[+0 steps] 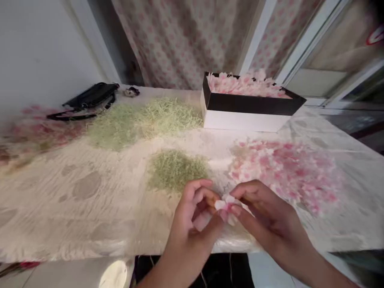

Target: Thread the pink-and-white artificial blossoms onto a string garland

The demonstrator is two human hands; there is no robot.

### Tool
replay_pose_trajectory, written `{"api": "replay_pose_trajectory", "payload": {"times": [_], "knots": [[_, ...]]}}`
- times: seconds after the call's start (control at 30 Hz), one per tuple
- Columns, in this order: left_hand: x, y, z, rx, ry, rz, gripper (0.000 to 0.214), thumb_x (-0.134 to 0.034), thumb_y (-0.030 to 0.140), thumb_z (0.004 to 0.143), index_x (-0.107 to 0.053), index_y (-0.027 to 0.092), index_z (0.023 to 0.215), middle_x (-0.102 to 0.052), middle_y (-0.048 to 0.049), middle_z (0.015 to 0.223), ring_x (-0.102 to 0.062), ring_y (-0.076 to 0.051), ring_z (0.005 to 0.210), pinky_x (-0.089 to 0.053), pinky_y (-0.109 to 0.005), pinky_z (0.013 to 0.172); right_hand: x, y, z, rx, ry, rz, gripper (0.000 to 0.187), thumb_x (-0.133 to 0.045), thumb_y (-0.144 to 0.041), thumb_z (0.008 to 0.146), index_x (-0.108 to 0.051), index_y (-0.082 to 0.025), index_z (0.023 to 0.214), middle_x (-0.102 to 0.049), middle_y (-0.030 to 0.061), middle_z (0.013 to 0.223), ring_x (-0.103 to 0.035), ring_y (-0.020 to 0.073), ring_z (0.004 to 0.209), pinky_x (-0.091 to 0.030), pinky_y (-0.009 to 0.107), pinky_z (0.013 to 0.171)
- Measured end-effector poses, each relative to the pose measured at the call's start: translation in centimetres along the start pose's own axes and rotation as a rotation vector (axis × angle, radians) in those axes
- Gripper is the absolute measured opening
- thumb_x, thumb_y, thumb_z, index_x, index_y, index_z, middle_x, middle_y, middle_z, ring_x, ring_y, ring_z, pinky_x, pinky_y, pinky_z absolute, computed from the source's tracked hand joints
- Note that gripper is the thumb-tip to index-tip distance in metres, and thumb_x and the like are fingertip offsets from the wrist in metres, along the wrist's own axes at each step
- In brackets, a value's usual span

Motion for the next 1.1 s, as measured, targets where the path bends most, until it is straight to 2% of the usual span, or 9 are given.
{"api": "replay_pose_trajectory", "payload": {"times": [0.17, 0.37, 0.57, 0.73, 0.8, 0.9, 1.0, 1.1], "knots": [[-0.5, 0.3, -0.2, -0.036, 0.02, 0.058, 0.025, -0.066, 0.02, 0.088, -0.051, 0.028, 0.107, -0.056, 0.0058, 0.083, -0.058, -0.007, 0.079, -0.047, -0.015, 0.076, -0.2, 0.6, -0.7, 0.05, 0.06, -0.028, 0.018, -0.053, -0.018, 0.092, -0.053, -0.031, 0.104, -0.06, -0.0024, 0.088, -0.063, 0.0107, 0.08, -0.053, 0.016, 0.066], [-0.4, 0.5, -0.3, -0.061, 0.052, 0.129, 0.026, -0.063, 0.02, 0.088, -0.047, 0.027, 0.108, -0.056, 0.0049, 0.084, -0.058, -0.008, 0.078, -0.048, -0.018, 0.076, -0.8, 0.8, -1.1, 0.025, 0.073, -0.047, 0.021, -0.051, -0.018, 0.093, -0.051, -0.033, 0.107, -0.062, -0.0027, 0.087, -0.065, 0.0103, 0.074, -0.05, 0.011, 0.049], [0.0, 0.0, -0.4, -0.081, 0.097, 0.21, 0.027, -0.062, 0.02, 0.089, -0.046, 0.029, 0.109, -0.058, 0.004, 0.088, -0.06, -0.009, 0.08, -0.049, -0.018, 0.073, -0.9, 1.1, -1.1, 0.097, 0.105, -0.142, 0.024, -0.051, -0.018, 0.093, -0.05, -0.032, 0.112, -0.063, -0.0003, 0.094, -0.066, 0.0137, 0.088, -0.056, 0.018, 0.067], [1.5, 1.4, -0.8, -0.153, 0.226, 0.308, 0.023, -0.064, 0.02, 0.088, -0.05, 0.03, 0.103, -0.06, 0.0054, 0.084, -0.062, -0.008, 0.077, -0.049, -0.013, 0.067, 1.7, 0.4, 0.6, 0.116, 0.174, -0.377, 0.018, -0.049, -0.018, 0.093, -0.056, -0.026, 0.108, -0.063, 0.0051, 0.105, -0.063, 0.0205, 0.101, -0.055, 0.03, 0.077], [2.2, 2.2, -1.1, -0.206, 0.291, 0.352, 0.022, -0.066, 0.018, 0.086, -0.052, 0.029, 0.099, -0.061, 0.0059, 0.082, -0.062, -0.007, 0.075, -0.049, -0.011, 0.068, 2.5, 0.3, 1.7, 0.12, 0.134, -0.477, 0.016, -0.05, -0.016, 0.092, -0.058, -0.024, 0.102, -0.065, 0.0046, 0.101, -0.064, 0.0202, 0.095, -0.054, 0.031, 0.076], [3.0, 3.2, -1.5, -0.265, 0.382, 0.384, 0.023, -0.069, 0.017, 0.082, -0.054, 0.028, 0.096, -0.062, 0.0058, 0.082, -0.063, -0.007, 0.074, -0.051, -0.01, 0.068, 2.6, 1.2, 3.2, 0.088, -0.017, -0.554, 0.016, -0.05, -0.011, 0.089, -0.061, -0.022, 0.091, -0.066, 0.0028, 0.093, -0.064, 0.0184, 0.086, -0.051, 0.031, 0.073], [3.2, 3.7, -1.8, -0.301, 0.435, 0.4, 0.023, -0.069, 0.017, 0.08, -0.055, 0.028, 0.095, -0.063, 0.0055, 0.082, -0.063, -0.008, 0.074, -0.053, -0.011, 0.067, 1.7, 2.6, 4.6, 0.09, -0.167, -0.644, 0.021, -0.048, -0.005, 0.087, -0.062, -0.021, 0.089, -0.067, 0.0032, 0.09, -0.064, 0.0184, 0.084, -0.049, 0.031, 0.072], [3.2, 3.8, -1.9, -0.323, 0.452, 0.415, 0.023, -0.069, 0.016, 0.08, -0.056, 0.028, 0.093, -0.063, 0.0055, 0.082, -0.064, -0.009, 0.074, -0.053, -0.011, 0.066, 0.6, 3.7, 5.9, 0.13, -0.248, -0.756, 0.02, -0.047, -0.004, 0.086, -0.06, -0.018, 0.083, -0.066, 0.0055, 0.086, -0.063, 0.0204, 0.082, -0.048, 0.033, 0.074]]}}
Point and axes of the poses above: each hand's wrist, its own z-axis towards the middle knuckle, its own x-axis out of the back of the hand, y = z × x, the point moved 3 cm from there along z, towards the middle knuckle
